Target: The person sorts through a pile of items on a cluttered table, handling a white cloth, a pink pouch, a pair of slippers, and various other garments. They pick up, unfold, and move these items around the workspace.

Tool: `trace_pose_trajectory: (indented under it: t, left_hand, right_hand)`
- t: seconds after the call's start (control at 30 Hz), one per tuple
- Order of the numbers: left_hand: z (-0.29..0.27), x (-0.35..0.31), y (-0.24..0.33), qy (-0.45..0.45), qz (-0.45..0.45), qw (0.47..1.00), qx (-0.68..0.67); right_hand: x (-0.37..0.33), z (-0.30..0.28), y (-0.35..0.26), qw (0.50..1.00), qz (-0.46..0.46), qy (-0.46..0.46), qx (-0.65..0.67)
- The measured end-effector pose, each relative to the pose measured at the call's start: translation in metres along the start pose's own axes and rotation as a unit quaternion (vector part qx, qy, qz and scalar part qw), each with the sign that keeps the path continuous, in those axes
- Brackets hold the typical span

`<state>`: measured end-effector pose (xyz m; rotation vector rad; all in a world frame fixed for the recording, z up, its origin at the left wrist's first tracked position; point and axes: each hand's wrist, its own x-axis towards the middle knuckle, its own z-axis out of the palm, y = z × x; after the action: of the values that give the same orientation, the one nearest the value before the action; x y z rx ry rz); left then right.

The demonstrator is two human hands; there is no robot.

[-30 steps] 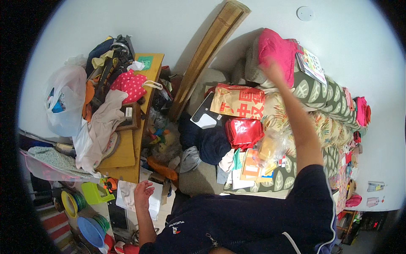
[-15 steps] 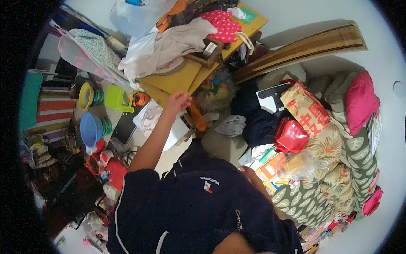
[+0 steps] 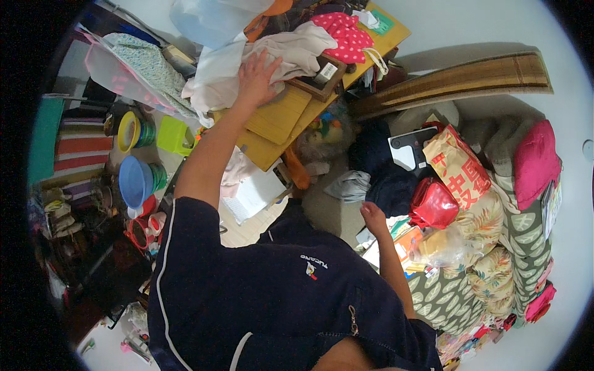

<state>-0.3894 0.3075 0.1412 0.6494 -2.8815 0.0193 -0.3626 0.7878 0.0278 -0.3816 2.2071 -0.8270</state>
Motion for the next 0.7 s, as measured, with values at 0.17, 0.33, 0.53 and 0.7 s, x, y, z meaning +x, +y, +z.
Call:
trace_pose_trajectory:
  t: [0.17,0.33,0.53,0.7]
  left_hand:
    - [0.013,0.011,-0.023,-0.026,0.011,1.0,0.013]
    - [0.017,0.031,-0.057,-0.009,-0.024,0.974,-0.224]
    - [-0.016,0.051,-0.081,0.104,-0.154,0.864,-0.468]
    - [-0.073,0.052,-0.076,0.129,-0.22,0.701,-0.665]
  right_hand:
    - [0.024,0.019,-0.044,0.997,-0.06,-0.048,0.013]
    - [0.009,0.034,-0.026,0.993,-0.028,-0.085,-0.083]
    - [-0.017,0.039,-0.007,0.988,0.02,-0.119,-0.098]
    - [-0.017,0.044,-0.014,0.992,-0.005,-0.105,-0.073]
